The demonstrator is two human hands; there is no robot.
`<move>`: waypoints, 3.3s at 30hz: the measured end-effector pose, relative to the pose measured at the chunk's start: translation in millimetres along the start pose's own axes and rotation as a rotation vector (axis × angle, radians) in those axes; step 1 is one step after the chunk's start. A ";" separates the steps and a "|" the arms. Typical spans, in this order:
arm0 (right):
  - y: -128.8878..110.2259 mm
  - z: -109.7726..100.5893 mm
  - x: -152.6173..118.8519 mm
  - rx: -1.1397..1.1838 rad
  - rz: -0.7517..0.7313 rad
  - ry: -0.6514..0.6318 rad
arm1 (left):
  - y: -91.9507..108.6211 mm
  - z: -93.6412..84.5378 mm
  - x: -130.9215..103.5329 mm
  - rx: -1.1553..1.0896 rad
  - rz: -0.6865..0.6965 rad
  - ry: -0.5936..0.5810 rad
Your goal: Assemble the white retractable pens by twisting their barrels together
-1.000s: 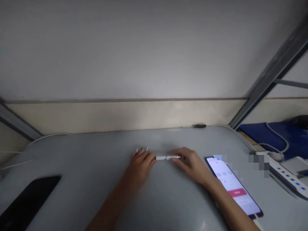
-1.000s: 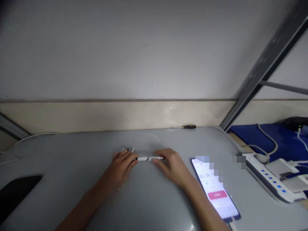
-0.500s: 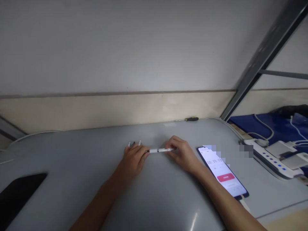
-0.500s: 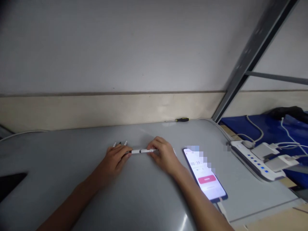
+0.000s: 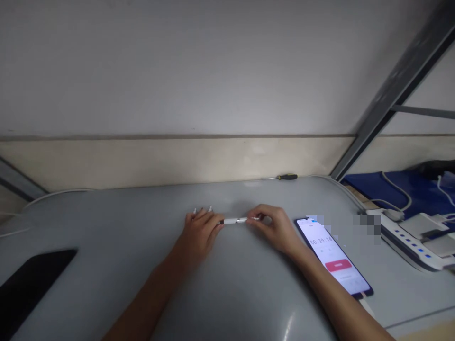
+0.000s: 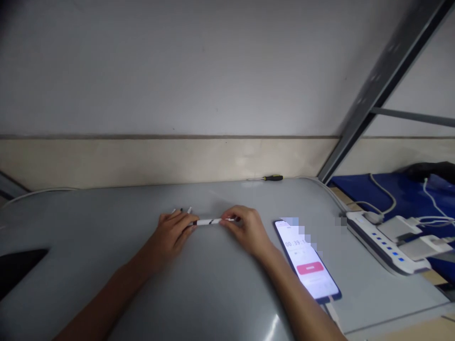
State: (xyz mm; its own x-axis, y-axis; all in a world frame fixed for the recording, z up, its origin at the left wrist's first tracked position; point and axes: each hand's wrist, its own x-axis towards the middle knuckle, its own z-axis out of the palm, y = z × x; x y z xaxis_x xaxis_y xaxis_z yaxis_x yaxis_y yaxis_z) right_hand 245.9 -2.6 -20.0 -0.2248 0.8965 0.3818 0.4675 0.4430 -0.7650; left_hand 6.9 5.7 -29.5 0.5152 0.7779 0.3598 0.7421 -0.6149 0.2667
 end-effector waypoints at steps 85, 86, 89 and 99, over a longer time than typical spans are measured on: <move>1.0 -3.7 -2.7 0.197 0.162 -0.102 | 10.2 -13.0 0.7 -0.076 -0.061 -0.029; 0.6 -3.8 -2.6 0.176 0.175 -0.116 | 10.0 -13.0 0.7 -0.076 -0.060 -0.024; -0.7 -4.2 -2.4 0.128 0.219 -0.154 | 9.0 -11.8 1.0 -0.074 -0.048 -0.006; 0.4 -4.5 -2.5 0.113 0.157 -0.130 | 8.3 -8.4 0.7 -0.076 -0.026 0.019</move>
State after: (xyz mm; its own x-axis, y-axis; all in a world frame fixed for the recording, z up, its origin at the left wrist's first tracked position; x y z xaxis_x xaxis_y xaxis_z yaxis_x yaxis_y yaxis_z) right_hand 250.4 -4.7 -19.0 -0.2688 0.9445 0.1890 0.4081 0.2894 -0.8659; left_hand 9.8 0.0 -19.5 0.4874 0.7915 0.3688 0.7199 -0.6033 0.3432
